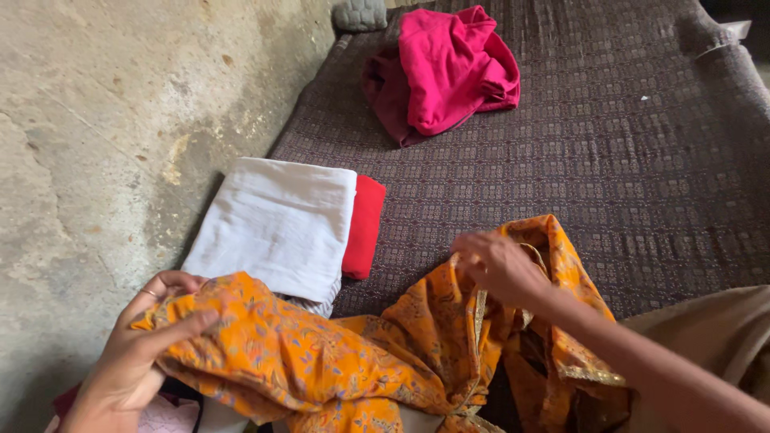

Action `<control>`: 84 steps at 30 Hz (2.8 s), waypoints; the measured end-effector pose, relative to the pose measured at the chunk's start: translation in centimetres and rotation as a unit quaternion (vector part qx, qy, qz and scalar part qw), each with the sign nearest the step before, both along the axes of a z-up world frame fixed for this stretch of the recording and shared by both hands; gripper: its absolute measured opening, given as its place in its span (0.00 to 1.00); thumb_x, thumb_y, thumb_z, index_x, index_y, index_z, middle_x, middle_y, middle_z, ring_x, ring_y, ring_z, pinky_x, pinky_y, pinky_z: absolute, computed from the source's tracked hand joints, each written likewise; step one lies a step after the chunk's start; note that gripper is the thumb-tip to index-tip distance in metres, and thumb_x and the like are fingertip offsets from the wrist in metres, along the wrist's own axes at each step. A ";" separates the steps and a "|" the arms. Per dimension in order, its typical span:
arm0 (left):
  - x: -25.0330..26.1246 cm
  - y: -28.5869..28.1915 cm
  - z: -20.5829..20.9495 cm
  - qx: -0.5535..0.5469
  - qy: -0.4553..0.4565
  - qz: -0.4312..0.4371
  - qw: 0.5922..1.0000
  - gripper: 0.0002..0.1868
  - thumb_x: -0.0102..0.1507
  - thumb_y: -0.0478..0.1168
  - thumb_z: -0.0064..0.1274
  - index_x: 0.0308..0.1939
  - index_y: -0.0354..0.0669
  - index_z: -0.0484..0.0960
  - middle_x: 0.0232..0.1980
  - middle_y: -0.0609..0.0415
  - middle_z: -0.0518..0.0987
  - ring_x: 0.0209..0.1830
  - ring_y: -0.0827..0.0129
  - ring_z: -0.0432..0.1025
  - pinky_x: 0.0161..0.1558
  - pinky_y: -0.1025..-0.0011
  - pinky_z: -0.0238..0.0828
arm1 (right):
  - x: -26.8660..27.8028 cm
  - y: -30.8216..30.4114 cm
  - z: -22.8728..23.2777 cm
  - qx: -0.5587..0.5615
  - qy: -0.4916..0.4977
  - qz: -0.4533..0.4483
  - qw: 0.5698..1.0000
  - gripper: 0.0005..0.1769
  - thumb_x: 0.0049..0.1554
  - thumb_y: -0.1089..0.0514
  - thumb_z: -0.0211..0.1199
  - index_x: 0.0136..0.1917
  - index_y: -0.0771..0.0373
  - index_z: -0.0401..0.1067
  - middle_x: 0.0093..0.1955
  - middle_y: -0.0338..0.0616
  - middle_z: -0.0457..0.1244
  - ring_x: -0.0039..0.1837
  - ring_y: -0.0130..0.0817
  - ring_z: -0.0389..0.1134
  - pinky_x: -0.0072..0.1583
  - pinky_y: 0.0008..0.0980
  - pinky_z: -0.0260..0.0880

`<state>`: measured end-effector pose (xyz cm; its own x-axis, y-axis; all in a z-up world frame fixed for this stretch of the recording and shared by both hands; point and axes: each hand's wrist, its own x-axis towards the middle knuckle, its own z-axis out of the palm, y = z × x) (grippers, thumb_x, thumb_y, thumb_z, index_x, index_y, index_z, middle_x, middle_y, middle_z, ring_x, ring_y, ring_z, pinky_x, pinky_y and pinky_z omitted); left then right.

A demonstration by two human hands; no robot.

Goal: The person folds a red t-shirt, then a pair of white trousers, and finally a yellow patterned scarf on a woven mat. Each item is smoothed and folded into a neat stack.

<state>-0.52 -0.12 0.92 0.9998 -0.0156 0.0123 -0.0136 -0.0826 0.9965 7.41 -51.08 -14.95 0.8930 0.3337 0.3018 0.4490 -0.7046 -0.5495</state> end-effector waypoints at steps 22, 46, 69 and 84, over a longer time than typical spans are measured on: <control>4.5 -3.6 -1.2 0.195 0.004 0.112 0.974 0.18 0.61 0.36 0.60 0.55 0.35 0.80 0.46 0.51 0.84 0.43 0.68 0.78 0.44 0.67 0.74 | -2.0 -26.8 -0.3 -0.174 0.235 -0.050 0.955 0.49 0.39 0.37 0.77 0.69 0.50 0.64 0.68 0.44 0.59 0.72 0.44 0.59 0.69 0.43 0.64; 10.3 -18.6 -17.6 -0.060 0.157 -0.028 0.985 0.32 0.51 0.30 0.65 0.61 0.38 0.76 0.52 0.50 0.84 0.50 0.64 0.79 0.53 0.64 0.78 | -6.3 -32.3 0.2 -0.280 -0.140 -0.388 0.867 0.69 0.23 0.45 0.79 0.78 0.56 0.61 0.77 0.63 0.55 0.79 0.63 0.47 0.69 0.67 0.52; 10.3 -17.7 -20.1 -0.073 0.171 0.035 0.982 0.31 0.52 0.30 0.64 0.60 0.32 0.75 0.52 0.44 0.83 0.48 0.61 0.79 0.51 0.63 0.77 | -17.0 1.9 -2.0 0.076 0.332 0.213 0.916 0.35 0.58 0.49 0.69 0.73 0.59 0.61 0.74 0.51 0.55 0.76 0.50 0.56 0.71 0.48 0.58; 9.7 -18.3 -18.6 -0.069 0.205 0.081 0.973 0.41 0.53 0.30 0.64 0.70 0.34 0.63 0.58 0.43 0.80 0.53 0.62 0.78 0.54 0.64 0.75 | -16.5 1.2 -4.1 0.199 0.306 0.098 0.926 0.08 0.49 0.61 0.69 0.42 0.64 0.75 0.54 0.45 0.69 0.61 0.35 0.73 0.59 0.37 0.73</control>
